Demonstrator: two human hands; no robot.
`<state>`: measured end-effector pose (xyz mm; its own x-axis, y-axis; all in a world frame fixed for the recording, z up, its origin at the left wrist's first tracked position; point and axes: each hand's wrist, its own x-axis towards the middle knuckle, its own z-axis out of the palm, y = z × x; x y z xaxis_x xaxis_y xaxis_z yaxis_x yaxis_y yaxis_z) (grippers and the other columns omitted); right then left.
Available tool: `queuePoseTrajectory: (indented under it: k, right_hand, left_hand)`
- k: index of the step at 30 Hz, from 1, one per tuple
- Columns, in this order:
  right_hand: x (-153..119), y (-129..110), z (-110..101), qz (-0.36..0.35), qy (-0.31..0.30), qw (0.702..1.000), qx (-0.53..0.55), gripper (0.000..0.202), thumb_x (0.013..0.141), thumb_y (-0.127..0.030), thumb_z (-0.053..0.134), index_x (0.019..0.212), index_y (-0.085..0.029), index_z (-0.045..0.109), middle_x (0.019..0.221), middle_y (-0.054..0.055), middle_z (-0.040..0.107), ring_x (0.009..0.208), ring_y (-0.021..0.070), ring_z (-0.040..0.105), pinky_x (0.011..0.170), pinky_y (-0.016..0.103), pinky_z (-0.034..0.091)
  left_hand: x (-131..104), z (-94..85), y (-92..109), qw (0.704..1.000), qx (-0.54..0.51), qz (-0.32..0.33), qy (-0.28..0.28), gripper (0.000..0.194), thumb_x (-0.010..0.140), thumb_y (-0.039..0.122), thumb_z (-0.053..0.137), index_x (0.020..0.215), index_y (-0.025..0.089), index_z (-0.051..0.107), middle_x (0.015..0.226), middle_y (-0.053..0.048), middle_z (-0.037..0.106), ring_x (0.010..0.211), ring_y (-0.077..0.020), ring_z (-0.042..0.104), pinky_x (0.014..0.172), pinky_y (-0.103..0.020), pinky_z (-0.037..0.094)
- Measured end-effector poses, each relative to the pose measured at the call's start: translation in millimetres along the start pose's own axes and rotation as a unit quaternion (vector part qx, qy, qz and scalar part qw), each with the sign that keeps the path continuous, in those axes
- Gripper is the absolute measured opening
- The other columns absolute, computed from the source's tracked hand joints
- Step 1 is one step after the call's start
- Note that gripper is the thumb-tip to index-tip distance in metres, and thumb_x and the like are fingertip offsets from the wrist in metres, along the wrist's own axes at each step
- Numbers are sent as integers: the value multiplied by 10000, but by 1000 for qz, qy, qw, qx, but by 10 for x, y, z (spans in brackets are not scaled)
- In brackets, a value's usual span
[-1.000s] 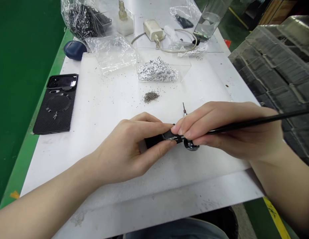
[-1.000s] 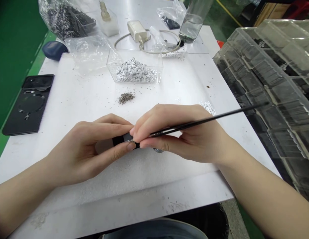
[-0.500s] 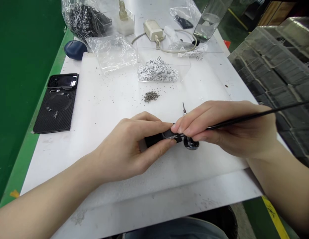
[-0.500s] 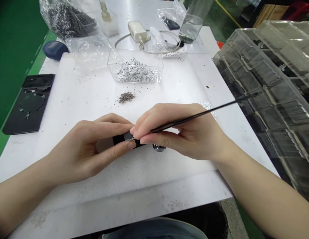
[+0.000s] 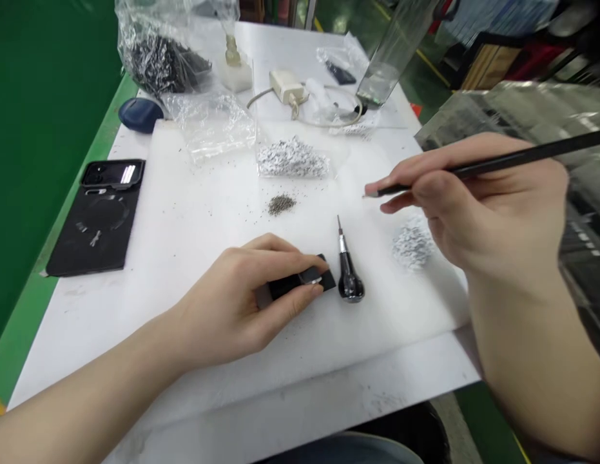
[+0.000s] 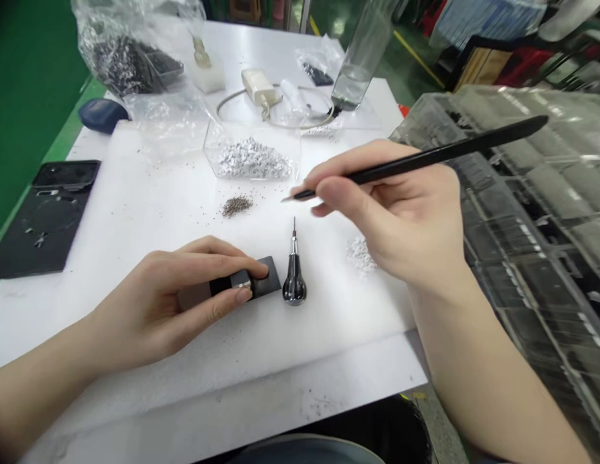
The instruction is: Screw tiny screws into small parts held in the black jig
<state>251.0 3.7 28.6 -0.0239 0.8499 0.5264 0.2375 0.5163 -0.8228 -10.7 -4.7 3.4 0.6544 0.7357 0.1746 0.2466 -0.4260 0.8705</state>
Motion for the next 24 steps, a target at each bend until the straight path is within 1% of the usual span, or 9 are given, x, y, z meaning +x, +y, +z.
queuePoseTrajectory:
  k: [2,3,5,6,10,13,15,18,24]
  right_hand:
    - [150,12,-166,33,32,994,-97,37,927,-263,800,906,-266,831,885,8,808,818,185,771,696,327,656]
    - [234,44,-252,59,26,988,-137,38,917,-279,808,891,-259,826,893,3,812,790,174,759,708,331,659]
    - [412,175,-400,93,15,982,-163,78,921,-290,793,891,-225,824,865,27,807,801,199,764,709,361,660]
    - [504,274,-455,115,4,980,-162,70,905,-280,804,881,-217,821,861,36,806,810,207,768,719,365,660]
    - [843,801,-542,182,36,973,-140,84,927,-257,767,926,-176,789,852,68,792,860,227,780,772,381,661]
    - [1015,1177,-547,225,65,963,-135,98,973,-229,718,963,-137,748,894,68,764,879,196,762,833,368,648]
    - [1071,1355,-550,251,69,957,-130,194,1011,-308,693,1104,-139,711,1053,63,750,928,184,741,847,381,645]
    - [1080,1499,-558,269,62,954,-122,298,1020,-368,679,1233,-160,676,1212,86,716,1019,206,723,882,411,639]
    - [1029,1534,-579,264,60,957,-105,272,1017,-354,684,1212,-164,687,1217,87,717,1031,207,720,896,413,636]
  left_hand:
    - [5,-3,0,1000,-2,4,0,266,1012,247,642,1228,230,796,1143,-71,809,1066,-220,744,916,-304,647]
    - [7,-6,0,1000,-3,2,0,268,1011,246,639,1229,229,794,1147,-75,807,1056,-218,747,919,-300,647]
    - [11,-16,1,1000,1,-2,0,267,1014,254,632,1228,238,791,1156,-76,804,1038,-217,750,916,-298,649]
    - [12,-22,1,1000,4,-5,-2,266,1014,261,632,1229,246,788,1164,-75,803,1036,-219,749,913,-300,650]
    - [14,-50,3,1000,20,-18,-15,263,1015,277,630,1234,272,774,1188,-67,793,1055,-223,743,906,-293,652]
    - [19,-67,4,999,31,-27,-20,264,1016,274,622,1230,304,772,1189,-51,785,1059,-209,741,905,-267,644]
    - [22,-72,2,999,35,-28,-19,265,1011,281,625,1228,325,771,1180,-40,784,1060,-205,739,912,-258,638]
    - [26,-76,-3,999,35,-29,-17,266,997,296,641,1226,325,772,1160,-43,787,1039,-213,741,900,-259,640]
    - [36,-79,0,999,31,-28,-20,260,994,285,644,1215,320,777,1172,-44,786,1041,-211,746,898,-253,642]
